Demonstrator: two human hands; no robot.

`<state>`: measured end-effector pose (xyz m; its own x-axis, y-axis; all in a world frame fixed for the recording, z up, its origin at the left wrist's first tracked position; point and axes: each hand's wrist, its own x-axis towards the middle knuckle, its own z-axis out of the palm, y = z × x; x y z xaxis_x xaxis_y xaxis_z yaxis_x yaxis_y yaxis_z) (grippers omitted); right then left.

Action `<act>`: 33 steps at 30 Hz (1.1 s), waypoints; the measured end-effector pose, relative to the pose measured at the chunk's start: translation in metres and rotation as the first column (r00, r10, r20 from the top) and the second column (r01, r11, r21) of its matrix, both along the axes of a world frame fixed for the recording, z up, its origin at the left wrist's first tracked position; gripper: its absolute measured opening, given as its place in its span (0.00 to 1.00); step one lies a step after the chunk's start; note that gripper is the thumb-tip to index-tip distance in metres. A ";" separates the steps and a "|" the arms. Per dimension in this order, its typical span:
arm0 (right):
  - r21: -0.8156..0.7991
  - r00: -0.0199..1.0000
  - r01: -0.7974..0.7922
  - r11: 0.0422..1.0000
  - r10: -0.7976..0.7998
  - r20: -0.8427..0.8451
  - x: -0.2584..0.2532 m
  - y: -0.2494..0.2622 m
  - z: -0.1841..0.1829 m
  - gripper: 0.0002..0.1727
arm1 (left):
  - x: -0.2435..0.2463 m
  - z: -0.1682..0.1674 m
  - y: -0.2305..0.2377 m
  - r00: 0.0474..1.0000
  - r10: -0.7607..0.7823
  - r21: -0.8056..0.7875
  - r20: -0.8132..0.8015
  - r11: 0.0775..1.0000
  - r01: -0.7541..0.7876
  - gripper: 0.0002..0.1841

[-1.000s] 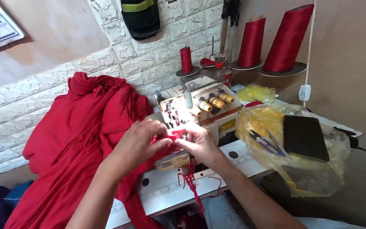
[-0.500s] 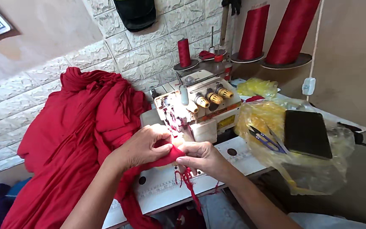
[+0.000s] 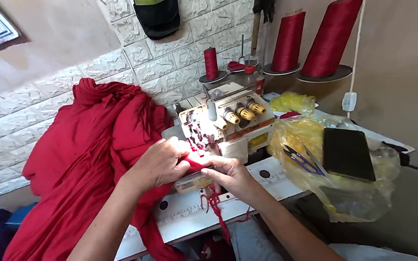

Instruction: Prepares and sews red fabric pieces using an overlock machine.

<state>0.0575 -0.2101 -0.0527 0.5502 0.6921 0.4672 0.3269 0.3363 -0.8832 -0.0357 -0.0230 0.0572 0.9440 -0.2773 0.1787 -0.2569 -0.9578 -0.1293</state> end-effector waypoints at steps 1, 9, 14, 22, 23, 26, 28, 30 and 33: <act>0.013 0.998 0.060 0.998 -0.060 0.022 -0.001 0.000 -0.001 0.13 | -0.003 0.006 -0.002 0.997 0.028 -0.081 -0.076 0.996 -0.034 0.18; 0.161 0.853 0.435 0.886 -0.462 0.243 0.006 0.008 0.003 0.10 | -0.019 0.009 0.011 0.993 0.116 -0.256 0.003 0.960 -0.111 0.08; 0.083 0.781 0.490 0.868 -0.479 0.400 0.006 0.019 0.015 0.10 | -0.024 0.018 -0.009 0.981 0.191 -0.320 -0.032 0.928 -0.191 0.06; -0.120 0.872 0.337 0.934 -0.262 0.413 0.012 0.018 0.033 0.08 | -0.022 0.007 -0.009 0.991 -0.010 -0.317 0.135 0.947 0.052 0.10; -0.147 0.929 0.209 0.967 -0.150 0.337 0.013 0.013 0.036 0.07 | -0.022 0.007 -0.014 0.988 -0.057 -0.286 0.144 0.953 0.097 0.11; -0.062 0.965 -0.254 0.965 0.258 0.054 0.018 0.001 0.030 0.05 | -0.016 0.005 -0.025 0.990 -0.134 -0.230 0.034 0.963 0.138 0.15; -0.025 0.946 -0.325 0.946 0.324 -0.015 0.018 -0.004 0.018 0.05 | -0.006 0.001 -0.020 0.992 -0.124 -0.156 -0.038 0.981 0.117 0.19; -0.002 0.954 -0.296 0.955 0.295 -0.048 0.014 -0.006 0.005 0.05 | 0.002 -0.002 -0.010 0.996 -0.072 -0.062 -0.061 0.996 0.068 0.20; 0.043 0.971 -0.231 0.972 0.233 -0.053 0.007 -0.007 -0.003 0.06 | 0.004 -0.002 -0.002 0.996 -0.063 -0.089 -0.065 0.994 0.057 0.17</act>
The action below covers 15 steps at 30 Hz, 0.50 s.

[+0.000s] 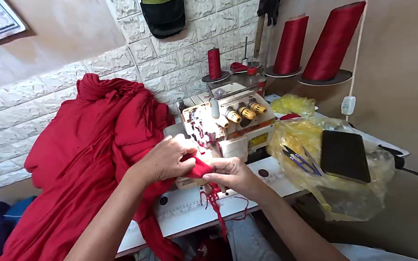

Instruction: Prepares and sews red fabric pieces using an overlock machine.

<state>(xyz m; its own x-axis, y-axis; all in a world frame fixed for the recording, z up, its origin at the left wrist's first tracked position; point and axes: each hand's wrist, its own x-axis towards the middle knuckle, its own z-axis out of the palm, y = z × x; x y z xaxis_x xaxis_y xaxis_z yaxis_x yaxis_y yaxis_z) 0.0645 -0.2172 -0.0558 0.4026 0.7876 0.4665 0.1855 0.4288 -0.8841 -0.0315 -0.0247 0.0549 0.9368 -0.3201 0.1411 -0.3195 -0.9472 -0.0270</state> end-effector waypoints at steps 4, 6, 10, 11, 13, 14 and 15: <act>0.036 0.998 0.065 0.997 -0.065 -0.005 -0.004 0.002 -0.002 0.06 | -0.010 -0.002 -0.010 0.995 -0.088 -0.081 0.048 0.992 0.092 0.14; 0.056 0.998 0.069 0.996 -0.068 -0.008 -0.004 0.004 -0.002 0.05 | -0.014 -0.005 -0.018 0.995 -0.098 -0.106 0.029 0.989 0.100 0.15; 0.073 0.997 0.073 0.995 -0.072 -0.027 -0.002 0.007 -0.004 0.07 | -0.011 -0.008 -0.012 0.992 -0.048 0.043 0.113 0.998 0.043 0.20; 0.059 0.996 0.080 0.995 -0.078 -0.034 -0.002 0.007 -0.004 0.08 | -0.009 -0.007 -0.007 0.990 -0.017 0.079 0.138 0.997 0.006 0.20; 0.049 0.996 0.081 0.995 -0.079 -0.037 -0.002 0.008 -0.003 0.07 | -0.008 -0.004 -0.001 0.989 -0.009 0.035 0.147 0.999 0.003 0.17; 0.055 0.997 0.077 0.995 -0.076 -0.031 -0.001 0.007 -0.003 0.07 | -0.010 -0.004 -0.003 0.991 -0.039 -0.026 0.132 0.999 0.043 0.15; 0.068 0.998 0.066 0.996 -0.065 -0.017 0.000 0.006 -0.003 0.06 | -0.013 -0.004 -0.009 0.994 -0.073 -0.086 0.086 0.993 0.081 0.15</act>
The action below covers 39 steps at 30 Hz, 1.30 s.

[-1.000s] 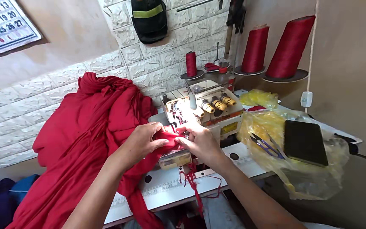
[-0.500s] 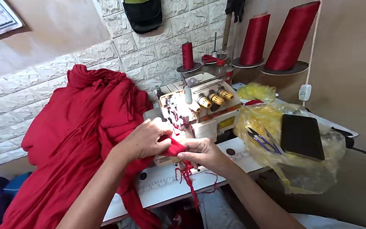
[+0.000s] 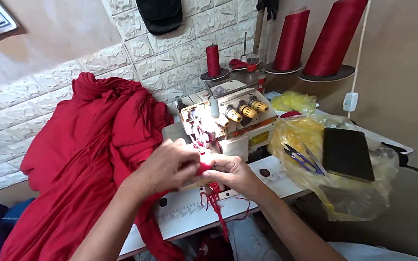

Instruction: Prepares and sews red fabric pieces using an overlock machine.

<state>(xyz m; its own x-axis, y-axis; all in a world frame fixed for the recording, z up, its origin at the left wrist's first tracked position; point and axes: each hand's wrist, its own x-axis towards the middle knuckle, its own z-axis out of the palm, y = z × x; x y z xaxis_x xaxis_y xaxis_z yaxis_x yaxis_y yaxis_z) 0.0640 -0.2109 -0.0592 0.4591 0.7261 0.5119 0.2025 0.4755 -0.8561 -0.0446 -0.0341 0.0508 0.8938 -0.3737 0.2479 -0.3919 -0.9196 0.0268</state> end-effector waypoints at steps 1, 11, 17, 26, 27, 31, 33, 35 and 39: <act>0.013 1.000 -0.011 1.000 0.010 0.022 0.001 -0.001 -0.001 0.05 | -0.003 -0.001 -0.008 0.998 -0.030 -0.032 -0.052 0.999 0.029 0.15; 0.042 0.995 0.094 0.995 -0.095 0.019 0.002 0.006 -0.008 0.06 | -0.003 -0.001 0.006 0.997 0.054 0.001 0.054 0.999 -0.054 0.16; 0.108 0.830 0.341 0.934 -0.353 0.432 -0.007 -0.005 -0.008 0.10 | -0.017 -0.023 -0.021 0.986 0.036 0.090 0.162 0.995 -0.051 0.17; 0.156 0.750 0.534 0.831 -0.551 0.365 -0.022 -0.005 -0.021 0.09 | -0.017 -0.061 -0.009 0.942 0.113 -0.010 0.316 0.993 -0.116 0.15; 0.167 0.735 0.548 0.819 -0.568 0.371 -0.021 -0.003 -0.023 0.09 | -0.018 -0.063 -0.009 0.934 0.128 -0.027 0.333 0.992 -0.126 0.15; 0.231 0.555 0.675 0.701 -0.688 0.467 -0.017 0.005 -0.024 0.10 | -0.017 -0.065 -0.011 0.913 0.230 -0.114 0.336 0.973 -0.203 0.16; 0.249 0.463 0.736 0.629 -0.736 0.494 -0.015 0.010 -0.023 0.11 | -0.013 -0.065 -0.011 0.898 0.273 -0.133 0.346 0.961 -0.241 0.15; 0.248 0.424 0.755 0.607 -0.740 0.522 -0.015 0.011 -0.021 0.12 | -0.010 -0.065 -0.012 0.884 0.309 -0.131 0.351 0.951 -0.280 0.15; 0.233 0.468 0.747 0.622 -0.742 0.480 -0.014 0.012 -0.025 0.12 | -0.003 -0.062 -0.010 0.866 0.352 -0.092 0.354 0.935 -0.342 0.12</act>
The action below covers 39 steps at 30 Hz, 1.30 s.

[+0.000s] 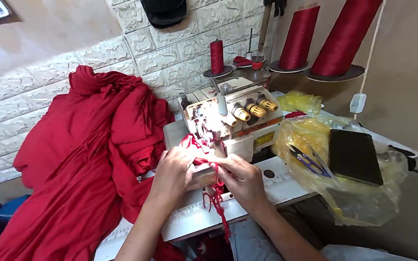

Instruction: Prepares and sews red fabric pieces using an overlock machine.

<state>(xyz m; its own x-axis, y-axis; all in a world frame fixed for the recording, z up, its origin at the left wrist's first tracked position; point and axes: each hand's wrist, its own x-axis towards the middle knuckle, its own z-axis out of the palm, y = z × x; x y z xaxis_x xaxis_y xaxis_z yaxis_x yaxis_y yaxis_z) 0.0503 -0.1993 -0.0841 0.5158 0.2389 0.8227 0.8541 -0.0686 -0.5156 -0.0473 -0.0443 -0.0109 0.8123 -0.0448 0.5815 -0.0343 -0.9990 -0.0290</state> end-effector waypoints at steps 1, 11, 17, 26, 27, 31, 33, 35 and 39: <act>0.021 1.000 -0.020 1.000 0.020 -0.003 0.000 -0.001 -0.003 0.12 | 0.002 0.000 0.003 1.000 0.010 -0.001 -0.005 1.000 -0.010 0.12; 0.146 0.967 -0.234 0.961 0.214 0.141 -0.015 -0.005 -0.015 0.13 | 0.014 0.007 -0.002 0.940 0.335 -0.101 -0.071 0.935 -0.340 0.08; 0.121 0.713 -0.670 0.733 0.680 -0.172 -0.020 -0.008 -0.012 0.38 | -0.038 0.054 -0.070 0.795 0.038 -0.306 -0.606 0.911 -0.276 0.16; -0.304 0.957 0.101 0.947 -0.177 -0.232 0.002 -0.030 -0.002 0.28 | 0.009 -0.033 -0.087 0.877 -0.339 -0.616 -0.341 0.785 0.064 0.16; -0.303 0.954 0.066 0.951 -0.149 -0.259 0.002 -0.034 -0.001 0.28 | 0.003 -0.026 -0.083 0.855 -0.354 -0.576 -0.380 0.813 0.081 0.15; -0.273 0.927 -0.192 0.943 0.083 -0.367 0.006 -0.057 -0.007 0.25 | -0.051 0.025 -0.047 0.709 -0.460 -0.479 -0.535 0.856 0.194 0.11; -0.247 0.893 -0.289 0.925 0.168 -0.417 0.007 -0.067 -0.009 0.22 | -0.097 0.054 -0.011 0.803 -0.305 -0.409 -0.512 0.909 0.084 0.09; -0.193 0.861 -0.360 0.913 0.246 -0.445 0.007 -0.072 -0.012 0.19 | -0.151 0.085 0.031 0.909 0.189 -0.195 -0.373 0.941 -0.275 0.10; -0.160 0.827 -0.451 0.878 0.344 -0.444 -0.010 -0.061 -0.020 0.18 | -0.266 0.123 0.081 0.386 0.910 -0.160 0.152 0.408 -0.899 0.33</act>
<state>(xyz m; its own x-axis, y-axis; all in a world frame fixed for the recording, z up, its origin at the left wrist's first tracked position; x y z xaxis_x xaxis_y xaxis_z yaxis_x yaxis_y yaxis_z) 0.0407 -0.2608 -0.1044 0.5947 0.6609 0.4578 0.5648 0.0619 -0.8229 -0.3134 0.0372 0.1119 0.2332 0.6770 0.6980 0.8907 -0.4368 0.1261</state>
